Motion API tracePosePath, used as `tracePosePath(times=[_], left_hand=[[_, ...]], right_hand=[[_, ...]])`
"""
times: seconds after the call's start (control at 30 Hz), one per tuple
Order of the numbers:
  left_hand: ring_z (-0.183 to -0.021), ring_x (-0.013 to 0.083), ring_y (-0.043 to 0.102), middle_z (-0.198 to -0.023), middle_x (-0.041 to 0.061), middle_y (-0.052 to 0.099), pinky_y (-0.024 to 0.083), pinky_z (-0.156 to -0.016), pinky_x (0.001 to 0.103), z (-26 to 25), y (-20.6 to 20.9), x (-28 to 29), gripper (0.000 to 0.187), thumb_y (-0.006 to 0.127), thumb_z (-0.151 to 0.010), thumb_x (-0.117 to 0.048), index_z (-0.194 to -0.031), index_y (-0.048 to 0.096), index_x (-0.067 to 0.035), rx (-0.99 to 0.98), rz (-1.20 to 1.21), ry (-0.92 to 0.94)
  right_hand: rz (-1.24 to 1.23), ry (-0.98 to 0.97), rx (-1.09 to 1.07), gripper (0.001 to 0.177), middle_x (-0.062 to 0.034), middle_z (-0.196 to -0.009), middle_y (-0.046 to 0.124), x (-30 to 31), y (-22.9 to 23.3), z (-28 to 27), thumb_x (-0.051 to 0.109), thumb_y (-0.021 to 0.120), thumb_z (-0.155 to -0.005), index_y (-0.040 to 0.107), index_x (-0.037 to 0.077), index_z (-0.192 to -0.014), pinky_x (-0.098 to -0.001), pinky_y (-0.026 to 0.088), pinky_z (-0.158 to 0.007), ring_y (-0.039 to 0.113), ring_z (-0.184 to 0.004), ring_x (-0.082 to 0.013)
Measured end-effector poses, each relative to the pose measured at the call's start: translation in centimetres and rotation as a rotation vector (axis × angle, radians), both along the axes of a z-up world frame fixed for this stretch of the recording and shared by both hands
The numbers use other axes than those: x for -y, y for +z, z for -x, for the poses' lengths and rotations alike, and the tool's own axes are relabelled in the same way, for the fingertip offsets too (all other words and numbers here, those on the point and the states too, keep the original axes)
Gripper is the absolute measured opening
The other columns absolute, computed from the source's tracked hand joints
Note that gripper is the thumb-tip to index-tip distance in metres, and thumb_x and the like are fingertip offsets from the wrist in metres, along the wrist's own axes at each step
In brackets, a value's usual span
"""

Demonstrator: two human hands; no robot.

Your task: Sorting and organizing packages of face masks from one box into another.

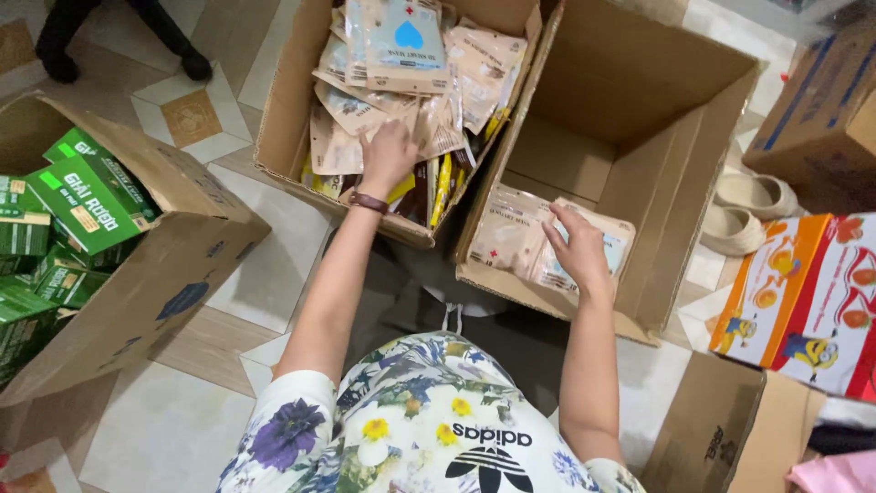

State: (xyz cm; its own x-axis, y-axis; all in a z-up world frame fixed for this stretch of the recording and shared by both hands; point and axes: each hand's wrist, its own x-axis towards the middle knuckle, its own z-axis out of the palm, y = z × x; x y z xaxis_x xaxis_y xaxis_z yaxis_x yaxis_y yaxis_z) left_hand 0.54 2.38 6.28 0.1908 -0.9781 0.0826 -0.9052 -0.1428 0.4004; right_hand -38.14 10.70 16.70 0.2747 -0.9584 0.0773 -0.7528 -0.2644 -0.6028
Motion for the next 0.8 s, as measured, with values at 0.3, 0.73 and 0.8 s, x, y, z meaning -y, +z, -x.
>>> tracePosePath(times=[0.3,0.73,0.8], left_hand=[[-0.111,0.0197,0.062,-0.114,0.008,0.062,0.053,-0.103,0.041,-0.1,12.4,-3.4,0.010,0.056,-0.107,-0.016,-0.109,0.051,-0.008,-1.859,0.285,-0.215],[-0.115,0.0182,0.064,-0.120,0.007,0.065,0.052,-0.106,0.037,6.4,17.0,-5.0,0.016,0.053,-0.105,-0.020,-0.115,0.055,-0.008,-2.145,-0.070,-0.379],[-0.113,0.0165,0.064,-0.117,0.006,0.065,0.051,-0.105,0.035,7.4,14.7,-4.4,0.014,0.055,-0.107,-0.019,-0.116,0.055,-0.008,-2.156,-0.123,-0.417]], right_hand=[[0.046,0.001,0.094,0.034,-0.0199,-0.125,0.070,-0.7,0.9,-0.8,0.019,0.072,-0.096,0.068,0.004,-0.127,-0.0436,0.053,-0.100,0.066,-0.117,-0.0392],[-0.062,-0.202,0.694,0.047,-0.0135,-0.150,0.061,1.3,-0.9,1.6,0.018,0.067,-0.105,0.056,0.010,-0.150,-0.0370,0.052,-0.110,0.062,-0.135,-0.0214],[-0.128,-0.098,0.964,0.058,-0.0213,-0.157,0.054,2.0,1.2,2.1,0.024,0.068,-0.110,0.043,0.007,-0.159,-0.0371,0.045,-0.122,0.052,-0.147,-0.0275]])
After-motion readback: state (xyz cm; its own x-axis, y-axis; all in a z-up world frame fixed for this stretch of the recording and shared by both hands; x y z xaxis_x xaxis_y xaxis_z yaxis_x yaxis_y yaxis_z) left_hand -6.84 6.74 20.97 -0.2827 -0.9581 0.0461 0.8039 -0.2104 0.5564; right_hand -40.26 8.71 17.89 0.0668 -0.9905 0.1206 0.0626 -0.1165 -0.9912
